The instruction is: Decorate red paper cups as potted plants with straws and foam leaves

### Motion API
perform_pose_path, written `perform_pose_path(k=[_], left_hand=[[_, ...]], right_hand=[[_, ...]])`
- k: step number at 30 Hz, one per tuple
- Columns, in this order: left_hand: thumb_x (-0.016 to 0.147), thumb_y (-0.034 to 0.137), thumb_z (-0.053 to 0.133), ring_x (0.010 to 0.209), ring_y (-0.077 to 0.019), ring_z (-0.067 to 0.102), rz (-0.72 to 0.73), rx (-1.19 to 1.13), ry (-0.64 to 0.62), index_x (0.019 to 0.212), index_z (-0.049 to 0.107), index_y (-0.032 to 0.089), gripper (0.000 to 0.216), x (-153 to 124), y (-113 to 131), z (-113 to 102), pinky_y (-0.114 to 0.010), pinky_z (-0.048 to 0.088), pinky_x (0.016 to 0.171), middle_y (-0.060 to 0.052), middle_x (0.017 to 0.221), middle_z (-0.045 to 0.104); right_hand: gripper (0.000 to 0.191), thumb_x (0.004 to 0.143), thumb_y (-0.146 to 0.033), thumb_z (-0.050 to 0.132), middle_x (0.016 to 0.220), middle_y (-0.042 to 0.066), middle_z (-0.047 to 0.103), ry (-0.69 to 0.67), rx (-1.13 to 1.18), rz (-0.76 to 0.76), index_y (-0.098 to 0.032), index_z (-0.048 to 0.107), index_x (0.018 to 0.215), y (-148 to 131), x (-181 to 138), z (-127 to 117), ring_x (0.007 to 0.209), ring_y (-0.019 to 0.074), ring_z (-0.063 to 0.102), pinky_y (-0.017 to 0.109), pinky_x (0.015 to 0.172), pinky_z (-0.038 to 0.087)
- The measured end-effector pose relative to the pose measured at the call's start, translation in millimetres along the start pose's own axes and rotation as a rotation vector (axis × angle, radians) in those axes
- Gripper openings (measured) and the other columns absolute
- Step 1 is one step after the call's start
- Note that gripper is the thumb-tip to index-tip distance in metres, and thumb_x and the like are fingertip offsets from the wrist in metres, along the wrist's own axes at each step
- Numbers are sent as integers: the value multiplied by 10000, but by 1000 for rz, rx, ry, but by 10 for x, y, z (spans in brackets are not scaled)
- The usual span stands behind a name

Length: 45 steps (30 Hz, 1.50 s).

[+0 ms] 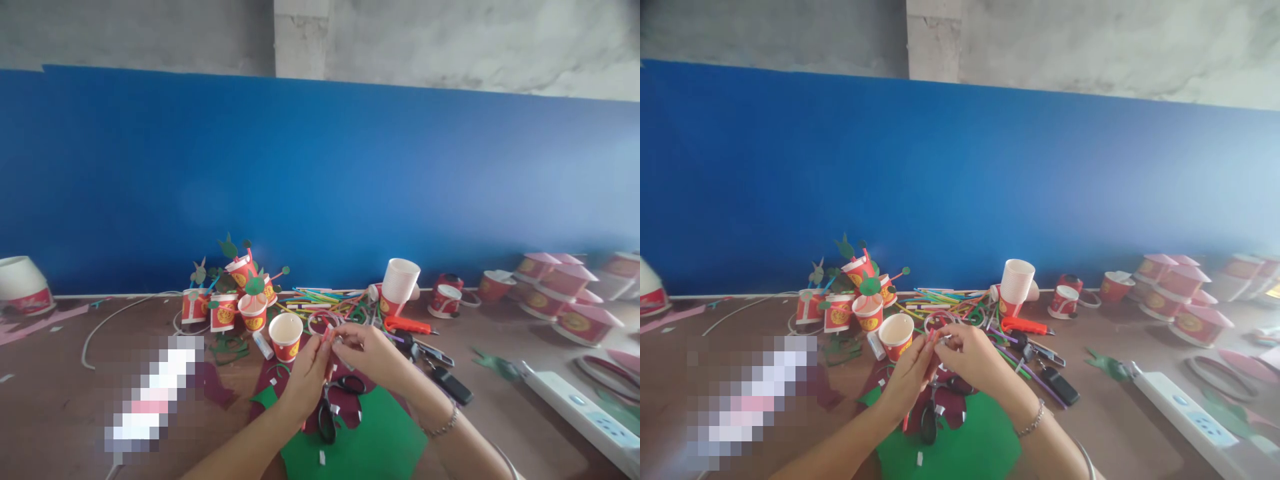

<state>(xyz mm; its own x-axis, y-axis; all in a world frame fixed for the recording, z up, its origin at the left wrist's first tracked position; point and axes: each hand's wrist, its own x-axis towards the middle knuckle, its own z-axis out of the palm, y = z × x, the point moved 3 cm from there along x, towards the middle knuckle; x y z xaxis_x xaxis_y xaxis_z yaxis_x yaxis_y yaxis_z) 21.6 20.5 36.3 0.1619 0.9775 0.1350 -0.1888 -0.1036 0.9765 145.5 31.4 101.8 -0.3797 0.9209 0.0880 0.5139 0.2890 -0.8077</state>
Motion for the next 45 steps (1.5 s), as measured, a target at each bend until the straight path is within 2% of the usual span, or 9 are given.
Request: perform_pose_path(k=[3,8,10,17,22,25,32,37,45], left_hand=[[894,490,416,533,-85,301,27,79,19,719,395,196,342,-14,39,-4,-219,265,502,67,594,348],[926,421,351,551,-103,335,129,261,-2,744,389,204,286,-22,18,-17,-237,291,530,57,611,371],[929,400,338,561,-108,338,152,285,0,751,383,207,266,-12,-23,-31,-241,298,541,54,621,365],[906,343,357,580,-117,352,171,311,43,779,426,197,206,14,-52,-47,-248,294,550,41,636,386],[879,401,404,546,-101,306,90,163,28,765,416,195,236,15,-31,-34,-234,265,507,58,612,352],[867,498,419,531,-93,285,66,69,64,711,380,207,333,17,0,-38,-232,256,497,64,599,331],[757,683,482,522,-86,253,-55,-53,75,758,392,217,475,-17,54,-12,-226,212,465,65,628,341],[745,689,495,546,-86,268,-83,-65,74,772,384,218,485,-40,97,4,-216,204,466,59,650,356],[787,648,479,501,-79,246,-41,-26,76,744,379,214,447,-12,52,-14,-220,176,441,67,607,341]], right_hand=[[237,806,-285,500,472,-53,496,41,0,55,-165,667,925,-11,-14,-10,437,88,378,206,438,283],[389,811,-298,517,436,-96,430,159,23,34,-169,544,1176,-99,-52,-12,435,97,373,205,447,294],[391,815,-292,515,438,-104,412,153,37,12,-167,524,1185,-143,-68,13,439,96,370,205,453,301],[415,832,-257,506,530,-79,500,57,164,-67,-158,452,1232,-222,-103,86,496,98,445,213,494,350],[432,841,-273,519,553,-73,502,-27,240,-127,-139,438,1243,-247,-93,87,516,98,467,220,511,360],[406,830,-255,525,539,-67,526,14,209,-110,-136,470,1215,-229,-71,51,504,99,463,226,511,367],[351,841,-243,507,574,-31,607,61,150,-89,-149,509,1179,-173,-53,5,531,113,508,244,554,410],[325,844,-229,502,564,-42,598,60,137,-107,-156,522,1160,-177,-55,1,534,109,508,238,565,410],[331,850,-249,492,572,-27,607,54,128,-106,-145,531,1162,-211,-62,-20,529,115,509,244,559,410]])
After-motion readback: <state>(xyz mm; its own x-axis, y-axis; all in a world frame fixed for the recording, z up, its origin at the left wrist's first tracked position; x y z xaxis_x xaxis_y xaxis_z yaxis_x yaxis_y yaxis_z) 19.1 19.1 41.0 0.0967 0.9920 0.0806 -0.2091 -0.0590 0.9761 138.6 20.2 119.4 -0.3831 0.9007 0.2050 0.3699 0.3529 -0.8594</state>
